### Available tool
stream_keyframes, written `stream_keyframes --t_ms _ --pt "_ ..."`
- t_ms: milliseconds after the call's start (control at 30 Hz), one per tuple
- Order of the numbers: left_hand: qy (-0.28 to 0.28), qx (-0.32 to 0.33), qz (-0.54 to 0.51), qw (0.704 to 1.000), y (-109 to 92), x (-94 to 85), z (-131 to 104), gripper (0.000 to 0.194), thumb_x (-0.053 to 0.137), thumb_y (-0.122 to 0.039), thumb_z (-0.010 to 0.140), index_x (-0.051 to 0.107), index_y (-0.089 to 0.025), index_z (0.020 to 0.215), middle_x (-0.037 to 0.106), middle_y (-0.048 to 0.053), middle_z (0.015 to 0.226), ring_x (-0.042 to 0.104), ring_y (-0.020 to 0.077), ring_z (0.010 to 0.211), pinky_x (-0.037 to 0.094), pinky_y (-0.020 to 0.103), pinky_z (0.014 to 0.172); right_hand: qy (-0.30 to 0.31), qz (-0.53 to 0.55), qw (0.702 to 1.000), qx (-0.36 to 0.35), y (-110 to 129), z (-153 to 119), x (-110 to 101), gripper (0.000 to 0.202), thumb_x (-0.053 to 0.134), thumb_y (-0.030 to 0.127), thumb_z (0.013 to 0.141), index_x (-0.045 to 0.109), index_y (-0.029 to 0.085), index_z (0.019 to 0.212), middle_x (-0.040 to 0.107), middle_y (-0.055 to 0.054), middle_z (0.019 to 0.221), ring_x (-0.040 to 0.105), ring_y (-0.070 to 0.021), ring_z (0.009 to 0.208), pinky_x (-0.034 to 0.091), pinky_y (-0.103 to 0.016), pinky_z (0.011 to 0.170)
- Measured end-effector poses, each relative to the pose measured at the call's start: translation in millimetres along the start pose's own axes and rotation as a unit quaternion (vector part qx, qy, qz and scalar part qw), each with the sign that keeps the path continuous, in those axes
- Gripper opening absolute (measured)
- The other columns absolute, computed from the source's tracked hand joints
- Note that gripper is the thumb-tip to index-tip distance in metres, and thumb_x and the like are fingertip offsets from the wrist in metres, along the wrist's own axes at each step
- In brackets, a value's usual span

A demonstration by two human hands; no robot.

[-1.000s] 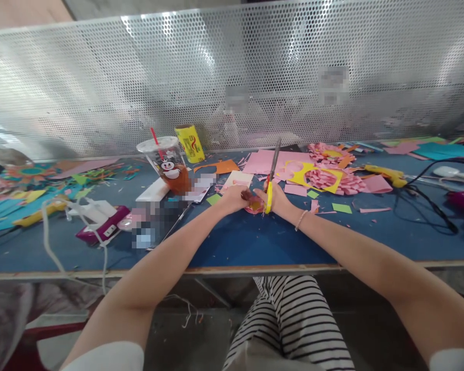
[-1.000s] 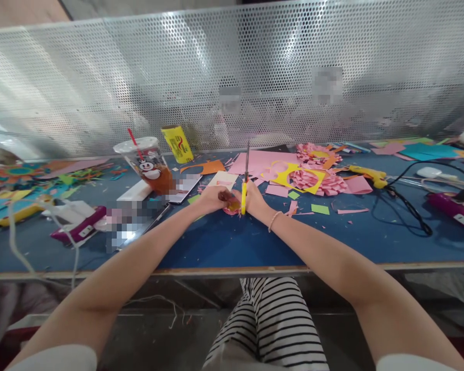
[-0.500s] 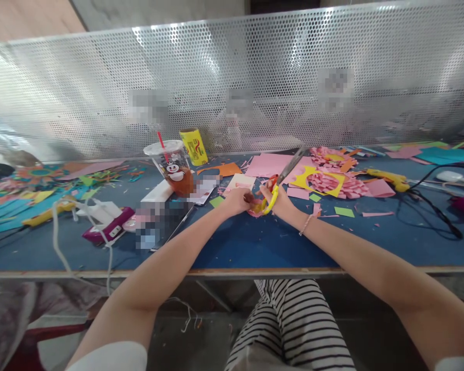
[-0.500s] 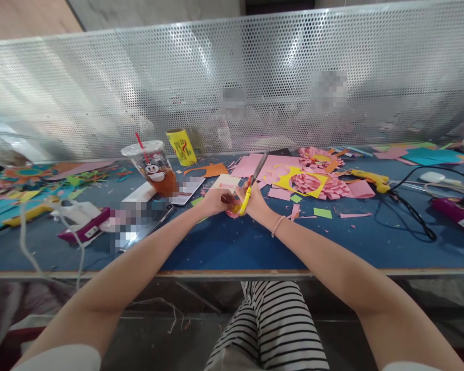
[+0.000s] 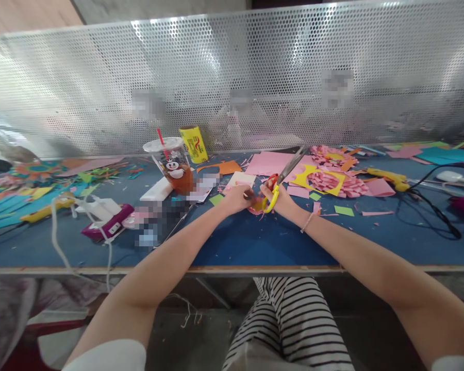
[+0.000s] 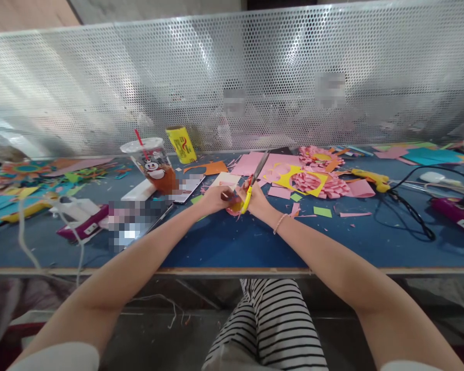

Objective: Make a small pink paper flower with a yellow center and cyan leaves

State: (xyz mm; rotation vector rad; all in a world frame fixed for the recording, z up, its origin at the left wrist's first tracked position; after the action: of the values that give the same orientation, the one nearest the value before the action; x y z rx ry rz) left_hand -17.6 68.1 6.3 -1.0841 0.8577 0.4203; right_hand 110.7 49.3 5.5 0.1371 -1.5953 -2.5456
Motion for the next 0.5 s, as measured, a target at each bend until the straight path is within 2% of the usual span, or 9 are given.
stream_keyframes --t_ms 133,300,367,500 --pt "-0.008 -0.019 -0.042 0.999 3 -0.5 1 0.027 0.067 -0.034 0.063 0.059 -0.014 0.079 0.064 0.004 0.081 0.058 0.0116 0.064 0.045 0.023 0.059 -0.002 -0.027 1.000 0.010 -10 3 -3 0.034 0.060 0.041 0.069 0.031 0.023 0.074 0.039 0.005 0.070 0.043 -0.0109 0.064 0.039 -0.029 0.062" --pt "-0.001 -0.024 -0.099 0.995 11 2.9 4 0.030 0.070 -0.037 0.060 0.059 -0.014 0.076 0.064 0.004 0.074 0.059 0.0137 0.068 0.046 0.024 0.061 -0.015 -0.066 0.998 -0.006 -17 6 -6 0.031 0.056 0.041 0.072 0.031 0.023 0.072 0.038 0.005 0.067 0.040 -0.0105 0.059 0.038 -0.029 0.060" --pt "0.004 -0.039 -0.120 0.992 13 4.3 5 0.027 0.070 -0.031 0.059 0.058 -0.014 0.077 0.063 0.003 0.071 0.059 0.0139 0.067 0.045 0.024 0.059 -0.018 -0.086 0.996 -0.017 -14 6 -7 0.029 0.054 0.040 0.074 0.032 0.022 0.071 0.037 0.005 0.067 0.039 -0.0108 0.060 0.038 -0.030 0.061" --pt "0.022 -0.069 -0.186 0.980 10 4.7 3 0.026 0.063 -0.010 0.058 0.057 -0.013 0.083 0.060 0.000 0.061 0.057 0.0116 0.059 0.043 0.022 0.055 -0.036 -0.101 0.993 -0.054 0 2 -10 0.022 0.047 0.038 0.081 0.034 0.022 0.073 0.038 0.003 0.070 0.041 -0.0118 0.064 0.040 -0.030 0.064"
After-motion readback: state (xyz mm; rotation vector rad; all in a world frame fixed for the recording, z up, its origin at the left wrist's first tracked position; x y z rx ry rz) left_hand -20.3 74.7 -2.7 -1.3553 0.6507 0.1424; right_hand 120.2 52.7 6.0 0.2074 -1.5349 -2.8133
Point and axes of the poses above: each hand's wrist, its own z-axis towards the middle knuckle, its own x-axis out of the palm, y = z × x, the point moved 6 cm from there along z, towards the middle knuckle
